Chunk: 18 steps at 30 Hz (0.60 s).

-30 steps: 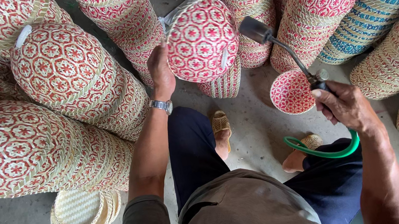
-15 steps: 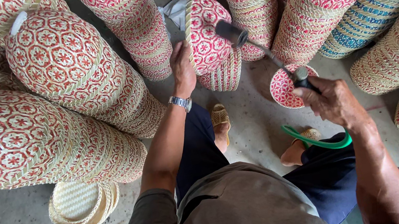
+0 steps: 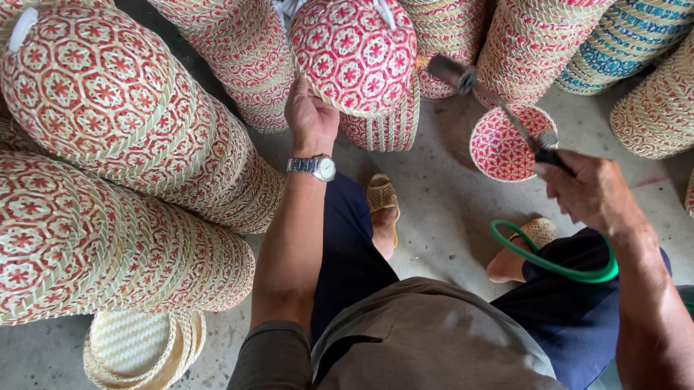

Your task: The person uses a handheld blowtorch to apply heat to the interior and exterior surfaces of woven baskets. They rotate each basket to cover different areas and place treated baskets on the floor.

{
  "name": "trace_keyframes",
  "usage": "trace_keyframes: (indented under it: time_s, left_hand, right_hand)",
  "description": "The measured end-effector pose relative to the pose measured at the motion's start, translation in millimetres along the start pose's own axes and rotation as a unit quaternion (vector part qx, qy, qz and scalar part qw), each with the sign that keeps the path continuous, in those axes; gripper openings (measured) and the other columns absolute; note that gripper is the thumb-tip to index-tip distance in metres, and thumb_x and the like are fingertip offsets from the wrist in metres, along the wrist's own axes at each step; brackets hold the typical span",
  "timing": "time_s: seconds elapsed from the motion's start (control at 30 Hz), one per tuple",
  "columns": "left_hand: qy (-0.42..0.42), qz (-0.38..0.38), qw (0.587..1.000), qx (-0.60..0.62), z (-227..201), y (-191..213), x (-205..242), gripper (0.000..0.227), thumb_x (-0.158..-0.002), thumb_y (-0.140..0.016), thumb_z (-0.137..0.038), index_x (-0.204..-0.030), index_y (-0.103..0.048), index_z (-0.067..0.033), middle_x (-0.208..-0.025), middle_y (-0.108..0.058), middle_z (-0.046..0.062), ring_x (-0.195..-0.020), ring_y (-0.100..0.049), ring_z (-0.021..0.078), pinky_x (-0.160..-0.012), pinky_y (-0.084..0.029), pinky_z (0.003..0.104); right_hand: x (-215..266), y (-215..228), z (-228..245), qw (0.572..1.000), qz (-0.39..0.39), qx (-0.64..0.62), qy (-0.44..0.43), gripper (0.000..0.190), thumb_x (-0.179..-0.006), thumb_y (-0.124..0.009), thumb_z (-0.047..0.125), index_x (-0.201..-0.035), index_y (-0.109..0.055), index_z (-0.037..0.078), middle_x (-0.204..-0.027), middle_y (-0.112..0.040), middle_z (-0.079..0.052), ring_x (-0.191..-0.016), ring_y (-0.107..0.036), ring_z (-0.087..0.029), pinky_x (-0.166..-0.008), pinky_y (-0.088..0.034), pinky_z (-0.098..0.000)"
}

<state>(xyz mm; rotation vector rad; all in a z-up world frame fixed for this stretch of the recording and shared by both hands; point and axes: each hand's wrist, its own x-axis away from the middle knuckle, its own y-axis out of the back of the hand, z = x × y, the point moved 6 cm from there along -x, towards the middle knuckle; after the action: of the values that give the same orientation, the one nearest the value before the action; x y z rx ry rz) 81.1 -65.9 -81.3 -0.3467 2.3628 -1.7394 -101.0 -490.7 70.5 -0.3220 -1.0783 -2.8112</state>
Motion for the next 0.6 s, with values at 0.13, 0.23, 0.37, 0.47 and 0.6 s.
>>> trace_keyframes:
  time_s: [0.13,0.23,0.37,0.47,0.6]
  left_hand:
    - [0.008,-0.011,1.000,-0.009,8,9,0,0.026,-0.108,-0.047,-0.022,-0.118,-0.060,-0.0009,-0.121,-0.069,0.015,-0.110,-0.069,0.0243,-0.099,-0.059,0.043]
    - [-0.025,-0.002,1.000,-0.008,13,17,-5,0.023,-0.107,-0.048,-0.020,-0.120,-0.057,-0.0031,-0.124,-0.067,0.015,-0.114,-0.068,0.0262,-0.103,-0.057,0.046]
    - [-0.062,0.006,0.998,-0.027,5,35,-10,0.031,-0.107,-0.051,-0.016,-0.134,-0.056,-0.0016,-0.130,-0.066,0.013,-0.118,-0.066,0.0243,-0.106,-0.053,0.043]
    - [-0.061,0.005,0.998,-0.014,2,36,-11,0.033,-0.109,-0.049,-0.017,-0.137,-0.055,-0.0008,-0.131,-0.066,0.013,-0.117,-0.065,0.0243,-0.106,-0.053,0.043]
    - [-0.088,0.029,0.995,0.023,-17,-7,-30,0.034,-0.112,-0.051,-0.020,-0.140,-0.052,-0.0001,-0.134,-0.064,0.013,-0.119,-0.064,0.0249,-0.108,-0.051,0.045]
  right_hand:
    - [-2,6,7,0.996,0.008,-0.032,0.086,0.035,-0.102,-0.064,0.033,-0.083,-0.066,0.002,-0.060,-0.057,-0.004,-0.051,-0.052,-0.010,-0.045,-0.045,-0.0297]
    - [5,8,4,0.995,-0.006,-0.022,0.094,0.035,-0.101,-0.064,0.030,-0.081,-0.066,0.001,-0.057,-0.057,-0.005,-0.049,-0.052,-0.012,-0.044,-0.044,-0.0298]
    - [7,16,-5,0.994,-0.074,-0.058,0.063,0.036,-0.106,-0.061,0.025,-0.083,-0.063,-0.002,-0.060,-0.056,-0.007,-0.049,-0.051,-0.014,-0.044,-0.042,-0.0316]
    - [10,21,-16,0.989,-0.110,-0.092,0.043,0.036,-0.108,-0.058,0.022,-0.083,-0.062,-0.003,-0.061,-0.055,-0.008,-0.049,-0.050,-0.014,-0.045,-0.041,-0.0315]
    - [8,23,-29,0.985,-0.127,-0.102,0.061,0.038,-0.109,-0.057,0.023,-0.082,-0.062,-0.002,-0.059,-0.055,-0.008,-0.048,-0.049,-0.014,-0.045,-0.040,-0.0307]
